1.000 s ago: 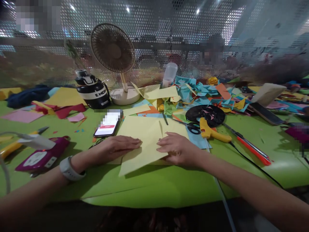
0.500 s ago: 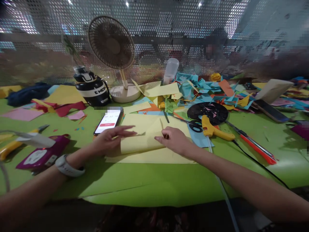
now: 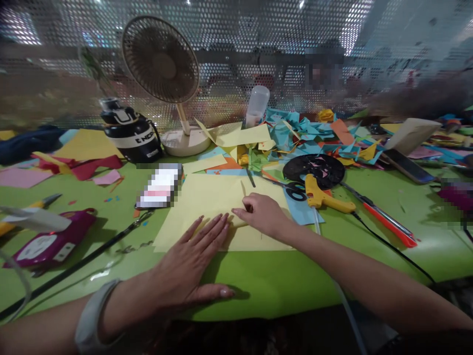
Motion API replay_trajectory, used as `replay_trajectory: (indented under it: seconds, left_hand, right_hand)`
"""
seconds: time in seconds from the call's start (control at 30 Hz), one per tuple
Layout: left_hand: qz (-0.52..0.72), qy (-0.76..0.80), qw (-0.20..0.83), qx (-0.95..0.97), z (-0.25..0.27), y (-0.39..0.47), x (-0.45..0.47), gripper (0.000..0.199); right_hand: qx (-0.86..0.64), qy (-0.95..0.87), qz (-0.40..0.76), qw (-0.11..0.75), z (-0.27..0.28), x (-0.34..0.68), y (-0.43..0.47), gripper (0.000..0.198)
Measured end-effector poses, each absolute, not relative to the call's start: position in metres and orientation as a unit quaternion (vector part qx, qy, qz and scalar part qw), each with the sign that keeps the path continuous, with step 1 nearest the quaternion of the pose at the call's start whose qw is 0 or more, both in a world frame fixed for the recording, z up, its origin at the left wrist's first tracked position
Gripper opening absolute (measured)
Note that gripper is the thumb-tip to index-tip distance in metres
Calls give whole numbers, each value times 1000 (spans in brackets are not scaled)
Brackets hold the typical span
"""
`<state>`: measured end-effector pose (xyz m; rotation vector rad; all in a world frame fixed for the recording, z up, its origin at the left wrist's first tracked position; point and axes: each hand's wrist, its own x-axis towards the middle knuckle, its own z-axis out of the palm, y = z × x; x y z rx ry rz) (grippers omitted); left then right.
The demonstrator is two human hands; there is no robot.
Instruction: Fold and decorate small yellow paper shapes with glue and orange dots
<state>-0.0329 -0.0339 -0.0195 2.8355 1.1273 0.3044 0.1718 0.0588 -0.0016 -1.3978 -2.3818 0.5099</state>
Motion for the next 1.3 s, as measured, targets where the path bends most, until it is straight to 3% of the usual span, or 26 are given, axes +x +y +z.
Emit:
replay_trajectory:
  seconds: [0.77, 1.1, 1.2, 1.3]
  left_hand:
    - [64, 333, 77, 938, -14, -19, -46, 97]
    - [54, 333, 95, 937, -10, -17, -45, 95]
    - [39, 341, 102, 934, -8, -17, -44, 96]
    - [42, 342, 102, 933, -9, -17, -44, 96]
  right_hand:
    - [-534, -801, 220, 155, -1, 183, 64, 22]
    - [-505, -840, 131, 151, 21, 185, 56, 15]
    - [-405, -899, 105, 125, 31, 191, 49, 23]
    - [-336, -934, 96, 70, 29, 197, 37, 44]
